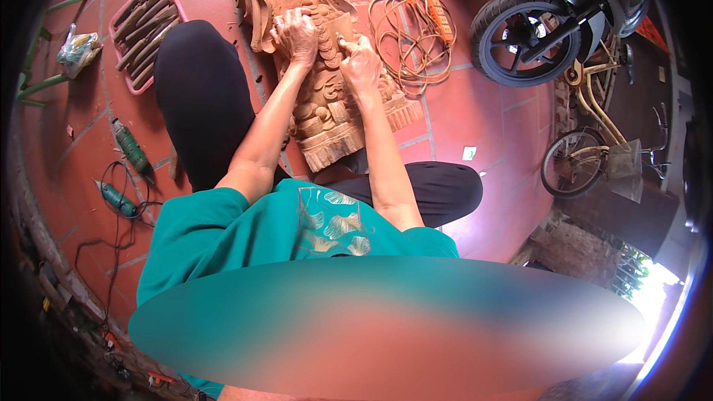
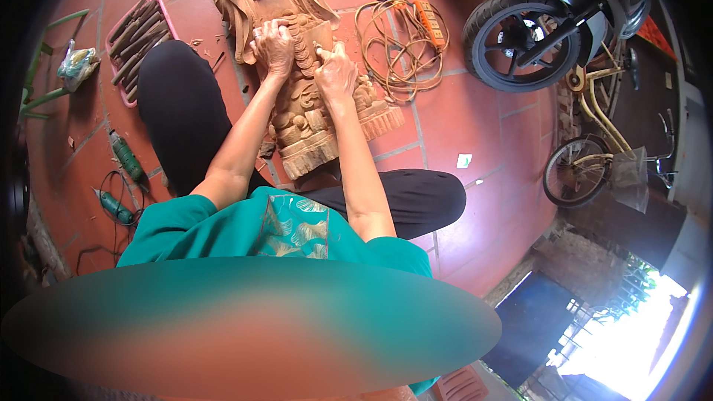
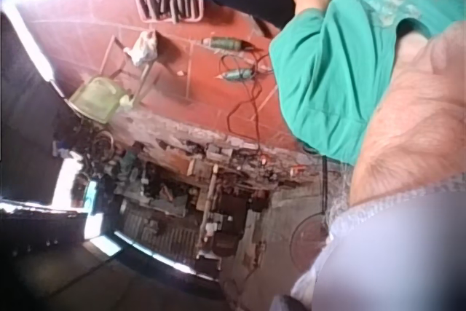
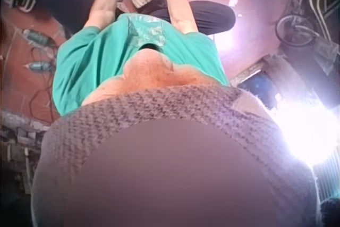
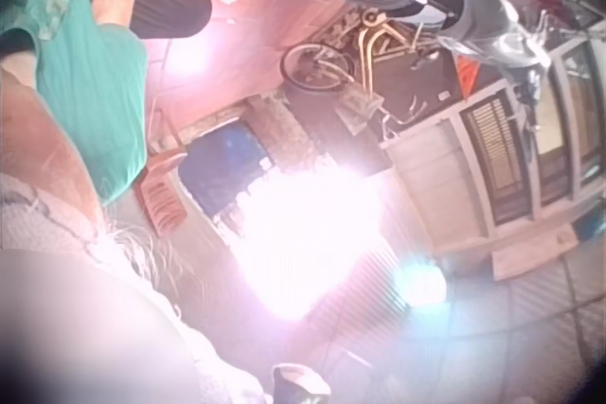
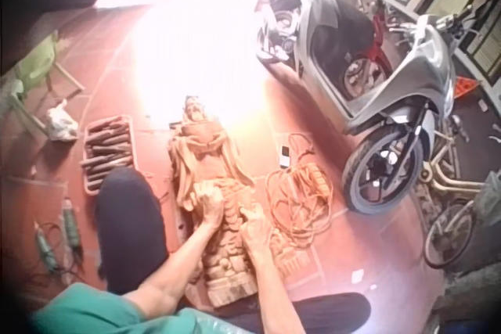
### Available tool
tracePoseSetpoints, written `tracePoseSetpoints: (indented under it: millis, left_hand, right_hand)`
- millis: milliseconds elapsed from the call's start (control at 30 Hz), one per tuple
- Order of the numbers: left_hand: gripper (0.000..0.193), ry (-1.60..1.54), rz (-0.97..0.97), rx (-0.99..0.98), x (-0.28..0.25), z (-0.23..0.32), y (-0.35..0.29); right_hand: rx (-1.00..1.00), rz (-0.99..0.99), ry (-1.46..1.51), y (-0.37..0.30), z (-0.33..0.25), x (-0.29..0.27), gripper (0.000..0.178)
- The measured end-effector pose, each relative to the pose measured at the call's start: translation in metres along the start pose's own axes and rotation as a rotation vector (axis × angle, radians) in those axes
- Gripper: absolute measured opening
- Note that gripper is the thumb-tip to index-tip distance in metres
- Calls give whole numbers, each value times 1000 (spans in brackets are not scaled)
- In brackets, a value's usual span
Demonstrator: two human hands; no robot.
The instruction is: The person sits on the floor and carves a wooden relief sculpture using a small hand tool. They repeatedly scrape and refine the surface details of the carving, occasionally pausing to brush away wood shavings.
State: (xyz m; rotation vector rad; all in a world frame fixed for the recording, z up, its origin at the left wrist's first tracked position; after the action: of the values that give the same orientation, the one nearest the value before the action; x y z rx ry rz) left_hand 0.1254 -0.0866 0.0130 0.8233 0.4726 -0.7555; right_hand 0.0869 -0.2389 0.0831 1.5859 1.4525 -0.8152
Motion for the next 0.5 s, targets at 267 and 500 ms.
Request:
tracePoseSetpoints:
  millis: [267,500]
  left_hand:
    - [13,-16,-17,-8,3,2,-2]
    - [15,-12,-20,-11,4,-1,-2]
  right_hand:
    - [52,93,-40,55,12,9,24]
    - [88,0,15,34,16,8,27]
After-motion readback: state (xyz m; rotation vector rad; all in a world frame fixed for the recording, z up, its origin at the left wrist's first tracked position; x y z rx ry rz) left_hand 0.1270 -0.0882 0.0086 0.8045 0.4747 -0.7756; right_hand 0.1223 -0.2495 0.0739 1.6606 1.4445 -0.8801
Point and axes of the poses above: each hand's wrist, its own y-axis towards the middle knuckle, its own x-axis out of the palm, z = x × y, the point moved 5 cm from there along y, towards the middle knuckle, and after that the axes turned 8 degrees about x, right-handed, at the moved point
